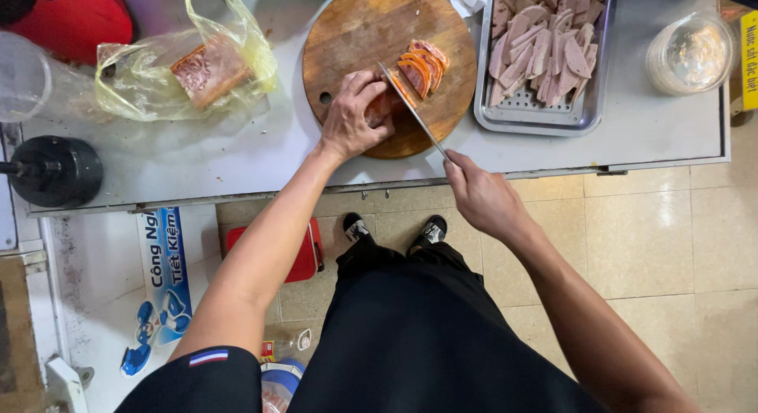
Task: The person slices a block of processed meat into thin pieces using a large knife on a wooden cutting board, places the slices into a metal tray, and then packs a small bundle into a plastic bag before placing a tray of plastic cups into a cooler.
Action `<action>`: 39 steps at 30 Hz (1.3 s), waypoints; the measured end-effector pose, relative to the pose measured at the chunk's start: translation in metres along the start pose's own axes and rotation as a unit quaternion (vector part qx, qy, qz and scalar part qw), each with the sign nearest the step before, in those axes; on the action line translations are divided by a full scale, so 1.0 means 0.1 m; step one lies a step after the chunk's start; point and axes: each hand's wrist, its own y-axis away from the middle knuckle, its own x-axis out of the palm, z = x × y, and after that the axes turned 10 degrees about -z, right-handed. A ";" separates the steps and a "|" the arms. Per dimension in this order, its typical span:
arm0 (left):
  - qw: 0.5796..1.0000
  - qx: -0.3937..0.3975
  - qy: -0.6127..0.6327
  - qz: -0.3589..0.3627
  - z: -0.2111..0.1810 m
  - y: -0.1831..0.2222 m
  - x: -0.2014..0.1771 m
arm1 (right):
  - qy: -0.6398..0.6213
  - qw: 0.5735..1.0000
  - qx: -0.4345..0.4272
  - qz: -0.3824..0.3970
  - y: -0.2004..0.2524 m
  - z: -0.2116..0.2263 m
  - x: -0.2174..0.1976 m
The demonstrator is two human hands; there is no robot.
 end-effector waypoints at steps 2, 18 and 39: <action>1.000 0.003 -0.003 0.000 0.00 -0.01 -0.02 | -0.020 0.999 -0.025 -0.025 -0.18 0.05 0.09; 1.000 0.002 0.015 -0.008 -0.03 -0.02 -0.05 | -0.011 0.998 -0.038 -0.038 0.10 0.18 -0.03; 1.000 0.013 0.021 -0.008 -0.02 -0.05 -0.03 | -0.042 0.997 -0.061 -0.023 -0.39 0.32 -0.01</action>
